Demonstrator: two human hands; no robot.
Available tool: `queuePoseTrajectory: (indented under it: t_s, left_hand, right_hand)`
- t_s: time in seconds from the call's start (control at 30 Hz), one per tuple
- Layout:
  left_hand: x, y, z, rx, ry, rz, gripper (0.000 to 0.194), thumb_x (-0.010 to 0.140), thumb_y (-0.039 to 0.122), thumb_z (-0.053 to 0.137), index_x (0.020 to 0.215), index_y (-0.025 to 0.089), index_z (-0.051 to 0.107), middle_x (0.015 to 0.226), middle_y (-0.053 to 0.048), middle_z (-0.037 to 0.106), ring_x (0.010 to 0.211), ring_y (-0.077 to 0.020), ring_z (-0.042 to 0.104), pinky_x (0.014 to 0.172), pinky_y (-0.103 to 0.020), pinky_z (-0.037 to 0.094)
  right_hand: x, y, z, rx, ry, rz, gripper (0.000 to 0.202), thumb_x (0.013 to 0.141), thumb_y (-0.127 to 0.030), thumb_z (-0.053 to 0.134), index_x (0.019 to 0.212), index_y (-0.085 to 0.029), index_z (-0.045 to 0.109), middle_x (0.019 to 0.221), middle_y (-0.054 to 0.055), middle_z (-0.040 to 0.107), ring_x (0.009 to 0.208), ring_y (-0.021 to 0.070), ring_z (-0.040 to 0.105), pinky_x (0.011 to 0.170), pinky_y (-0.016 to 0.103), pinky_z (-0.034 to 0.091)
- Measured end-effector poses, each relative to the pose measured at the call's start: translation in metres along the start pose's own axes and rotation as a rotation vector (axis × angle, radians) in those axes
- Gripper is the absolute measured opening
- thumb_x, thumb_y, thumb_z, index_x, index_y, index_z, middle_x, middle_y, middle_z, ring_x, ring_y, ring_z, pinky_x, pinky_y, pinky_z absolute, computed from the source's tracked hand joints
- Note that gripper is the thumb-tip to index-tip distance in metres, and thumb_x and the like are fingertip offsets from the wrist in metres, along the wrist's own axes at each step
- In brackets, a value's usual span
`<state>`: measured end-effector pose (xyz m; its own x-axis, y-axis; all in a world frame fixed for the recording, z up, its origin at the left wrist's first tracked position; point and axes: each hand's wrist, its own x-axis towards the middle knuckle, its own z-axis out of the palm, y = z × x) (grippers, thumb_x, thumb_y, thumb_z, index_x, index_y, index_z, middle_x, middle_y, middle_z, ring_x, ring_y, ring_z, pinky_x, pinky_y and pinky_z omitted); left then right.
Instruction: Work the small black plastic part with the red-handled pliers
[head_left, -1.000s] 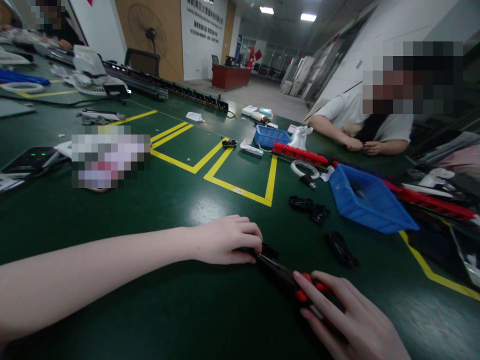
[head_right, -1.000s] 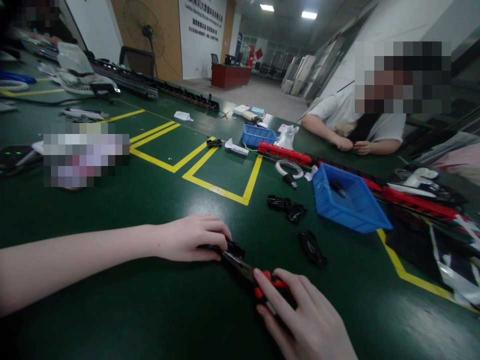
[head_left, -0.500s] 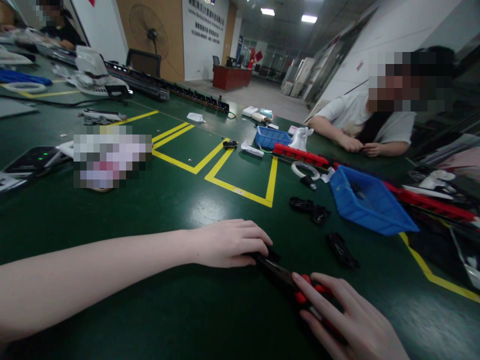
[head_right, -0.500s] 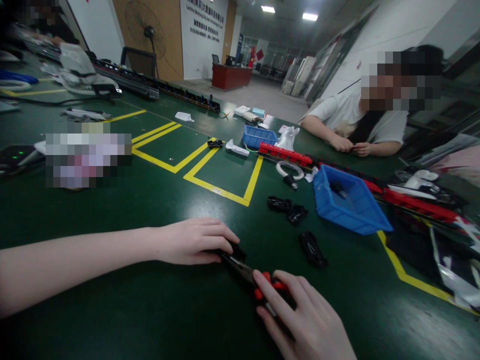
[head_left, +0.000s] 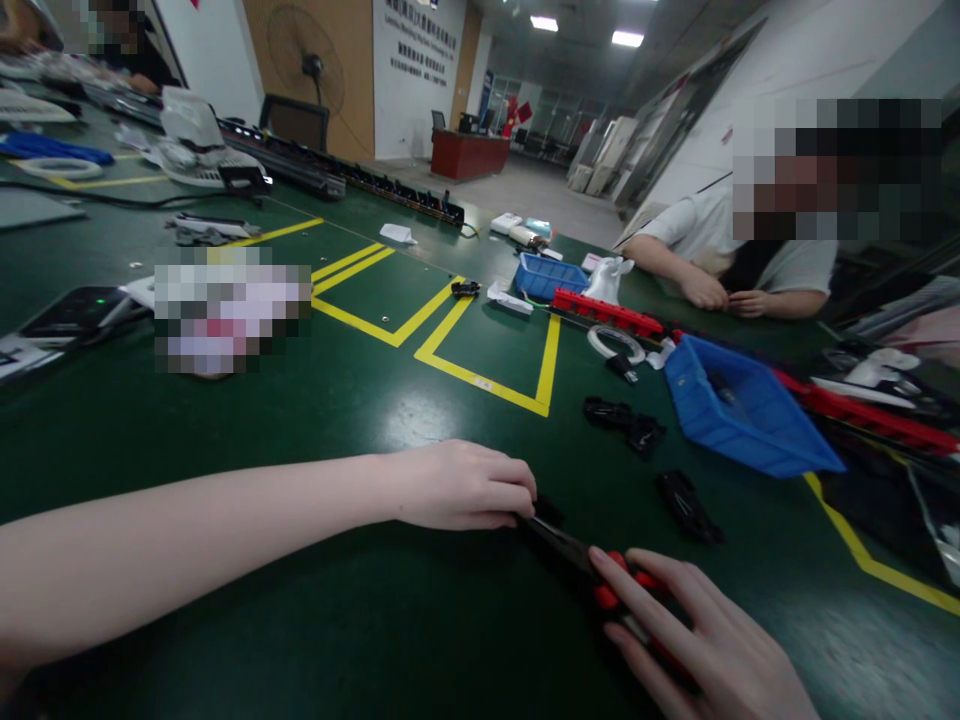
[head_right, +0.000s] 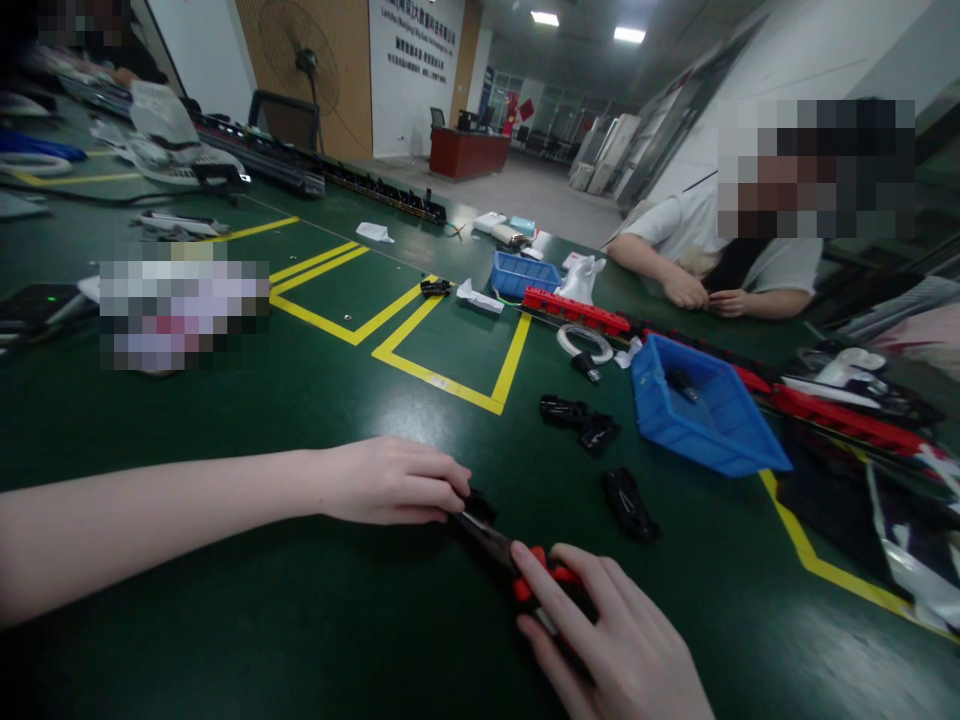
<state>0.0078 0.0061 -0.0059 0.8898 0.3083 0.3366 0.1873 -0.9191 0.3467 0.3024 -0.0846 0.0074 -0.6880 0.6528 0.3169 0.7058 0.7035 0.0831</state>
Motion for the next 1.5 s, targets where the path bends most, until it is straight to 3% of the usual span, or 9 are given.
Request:
queuePoseTrajectory:
  t_s: [0.43, 0.67, 0.83, 1.03, 1.23, 1.5]
  left_hand:
    - [0.0015, 0.0012, 0.0010, 0.077, 0.007, 0.022, 0.012, 0.095, 0.018, 0.048, 0.105, 0.015, 0.056, 0.114, -0.010, 0.062, 0.099, -0.0180, 0.064, 0.081, -0.028, 0.053]
    - [0.0027, 0.0027, -0.0011, 0.016, -0.015, -0.048, 0.012, 0.094, 0.020, 0.051, 0.104, 0.015, 0.055, 0.116, -0.010, 0.060, 0.098, -0.0187, 0.062, 0.080, -0.028, 0.053]
    - [0.0017, 0.0010, -0.0006, -0.094, -0.010, -0.088, 0.015, 0.092, 0.020, 0.053, 0.107, 0.016, 0.054, 0.119, -0.009, 0.057, 0.102, -0.0188, 0.061, 0.081, -0.029, 0.052]
    - [0.0018, -0.0026, -0.0009, -0.271, 0.009, -0.135, 0.014, 0.088, 0.017, 0.060, 0.102, 0.016, 0.058, 0.122, -0.009, 0.054, 0.107, -0.0187, 0.058, 0.087, -0.030, 0.051]
    - [0.0029, -0.0046, -0.0001, -0.300, 0.010, -0.128, 0.012, 0.088, 0.016, 0.061, 0.100, 0.015, 0.060, 0.122, -0.010, 0.054, 0.110, -0.0202, 0.056, 0.090, -0.032, 0.050]
    - [0.0026, -0.0034, -0.0020, -0.259, 0.003, -0.111, 0.013, 0.087, 0.016, 0.061, 0.100, 0.015, 0.061, 0.121, -0.011, 0.055, 0.109, -0.0207, 0.056, 0.089, -0.033, 0.050]
  right_hand:
    - [-0.0004, 0.0046, 0.0022, 0.015, 0.062, 0.028, 0.050, 0.088, -0.036, 0.056, 0.137, -0.024, 0.051, 0.111, 0.010, 0.065, 0.090, 0.0182, 0.066, 0.069, 0.026, 0.057]
    - [-0.0028, 0.0019, 0.0018, 0.054, 0.050, 0.090, 0.055, 0.087, -0.033, 0.057, 0.140, -0.023, 0.046, 0.121, 0.009, 0.062, 0.098, 0.0196, 0.065, 0.077, 0.028, 0.057]
    - [-0.0045, 0.0026, 0.0010, 0.003, 0.091, 0.107, 0.054, 0.086, -0.031, 0.058, 0.137, -0.021, 0.049, 0.112, 0.010, 0.064, 0.092, 0.0194, 0.065, 0.072, 0.029, 0.055]
    - [-0.0031, 0.0032, 0.0000, -0.034, 0.140, 0.090, 0.053, 0.084, -0.029, 0.060, 0.136, -0.021, 0.050, 0.112, 0.010, 0.064, 0.096, 0.0225, 0.063, 0.079, 0.035, 0.049]
    - [-0.0005, -0.0013, 0.0007, -0.078, 0.151, 0.041, 0.052, 0.084, -0.026, 0.060, 0.134, -0.019, 0.051, 0.111, 0.010, 0.065, 0.098, 0.0234, 0.062, 0.091, 0.042, 0.042]
    - [-0.0009, -0.0038, 0.0008, -0.077, 0.160, 0.042, 0.052, 0.084, -0.023, 0.060, 0.135, -0.019, 0.050, 0.109, 0.009, 0.067, 0.096, 0.0223, 0.063, 0.094, 0.043, 0.041]
